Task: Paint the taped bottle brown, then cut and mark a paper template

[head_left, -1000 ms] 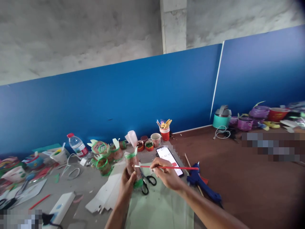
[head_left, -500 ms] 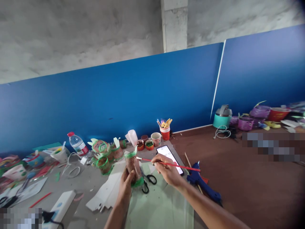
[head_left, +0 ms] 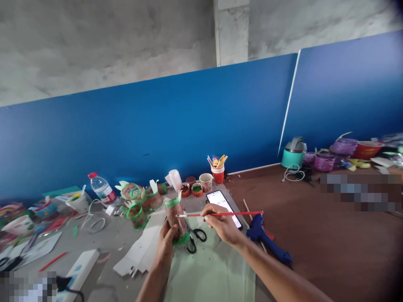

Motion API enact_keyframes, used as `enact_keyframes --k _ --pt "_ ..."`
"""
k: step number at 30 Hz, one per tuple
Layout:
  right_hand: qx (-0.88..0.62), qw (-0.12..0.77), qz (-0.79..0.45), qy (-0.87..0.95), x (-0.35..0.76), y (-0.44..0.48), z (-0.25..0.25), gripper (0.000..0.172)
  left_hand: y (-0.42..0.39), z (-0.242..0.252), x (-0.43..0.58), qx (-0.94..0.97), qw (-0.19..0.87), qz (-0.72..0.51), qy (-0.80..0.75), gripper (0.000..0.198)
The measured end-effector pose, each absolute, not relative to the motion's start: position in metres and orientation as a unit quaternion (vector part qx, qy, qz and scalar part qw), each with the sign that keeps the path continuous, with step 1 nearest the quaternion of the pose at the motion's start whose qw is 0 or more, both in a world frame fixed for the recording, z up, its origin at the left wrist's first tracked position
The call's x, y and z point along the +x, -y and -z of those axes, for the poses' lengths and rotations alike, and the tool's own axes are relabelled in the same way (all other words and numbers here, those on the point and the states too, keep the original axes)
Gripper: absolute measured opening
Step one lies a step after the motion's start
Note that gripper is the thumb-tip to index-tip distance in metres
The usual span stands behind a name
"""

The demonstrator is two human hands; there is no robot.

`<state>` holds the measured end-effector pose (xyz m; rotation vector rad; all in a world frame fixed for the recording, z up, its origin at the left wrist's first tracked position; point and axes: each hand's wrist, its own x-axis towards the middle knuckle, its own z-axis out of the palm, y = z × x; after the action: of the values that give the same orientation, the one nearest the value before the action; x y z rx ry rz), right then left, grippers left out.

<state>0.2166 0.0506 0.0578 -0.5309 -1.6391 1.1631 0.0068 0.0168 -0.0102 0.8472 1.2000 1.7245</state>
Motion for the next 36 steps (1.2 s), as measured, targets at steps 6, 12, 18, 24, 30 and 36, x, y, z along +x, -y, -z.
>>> enact_keyframes --k 6,12,18,24,30,36 --pt "-0.229 0.510 -0.455 0.693 0.216 -0.051 -0.055 0.013 -0.015 0.007 0.008 0.323 0.432 -0.695 -0.476 0.051" --pt "-0.239 0.520 -0.452 0.684 0.216 -0.054 -0.050 0.014 -0.016 0.007 0.008 0.316 0.440 -0.694 -0.474 0.057" --pt "-0.230 0.509 -0.496 0.665 0.216 -0.056 -0.047 0.012 -0.017 0.010 0.007 0.286 0.398 -0.718 -0.494 0.048" --pt "-0.229 0.508 -0.499 0.664 0.214 -0.053 -0.050 0.012 -0.014 0.002 0.008 0.271 0.409 -0.721 -0.488 0.047" --pt "-0.214 0.529 -0.492 0.657 0.211 -0.052 -0.047 0.013 -0.015 0.003 0.007 0.276 0.420 -0.718 -0.482 0.055" --pt "-0.213 0.522 -0.491 0.664 0.211 -0.054 -0.043 0.013 -0.015 0.010 0.003 0.282 0.425 -0.704 -0.494 0.065"
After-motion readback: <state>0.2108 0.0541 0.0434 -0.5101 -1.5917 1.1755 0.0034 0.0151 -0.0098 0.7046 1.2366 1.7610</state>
